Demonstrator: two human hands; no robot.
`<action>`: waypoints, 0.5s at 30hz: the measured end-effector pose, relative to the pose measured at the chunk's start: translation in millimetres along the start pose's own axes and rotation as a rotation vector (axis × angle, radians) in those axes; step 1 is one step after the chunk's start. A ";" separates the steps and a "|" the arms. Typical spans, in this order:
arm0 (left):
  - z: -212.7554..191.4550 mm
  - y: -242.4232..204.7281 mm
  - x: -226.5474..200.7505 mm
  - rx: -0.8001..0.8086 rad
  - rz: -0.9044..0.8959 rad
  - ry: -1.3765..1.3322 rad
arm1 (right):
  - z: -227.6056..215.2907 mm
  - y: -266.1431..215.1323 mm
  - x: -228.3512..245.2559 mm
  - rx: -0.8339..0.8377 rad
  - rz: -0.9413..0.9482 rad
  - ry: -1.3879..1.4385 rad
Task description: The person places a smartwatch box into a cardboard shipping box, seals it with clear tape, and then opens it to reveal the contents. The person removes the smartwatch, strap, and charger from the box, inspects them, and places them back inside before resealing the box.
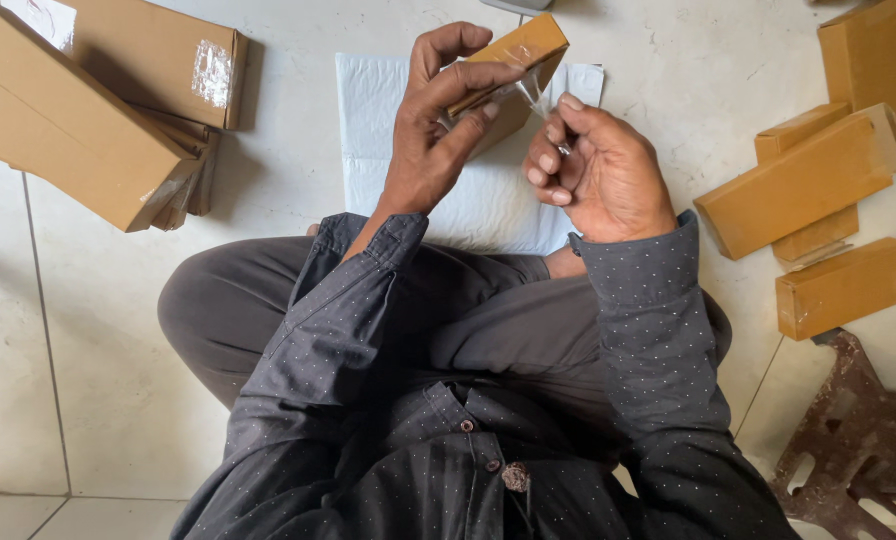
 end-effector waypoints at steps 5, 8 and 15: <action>-4.4 0.0 12.3 -0.046 0.019 -0.099 | 12.8 0.7 1.2 0.013 -0.129 -0.129; -4.6 -0.4 14.6 -0.064 0.038 -0.115 | 19.6 0.5 0.6 0.051 -0.154 -0.128; -1.4 -1.2 13.7 -0.058 -0.022 -0.121 | 26.7 -3.0 4.8 0.027 -0.257 -0.212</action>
Point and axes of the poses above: each hand's wrist, its own y-axis towards the middle knuckle, its own z-axis out of the palm, x = y × z, the point moved 6 cm from there along y, towards the middle knuckle, and after that the axes turned 13 degrees about z, right-handed, at the moved point
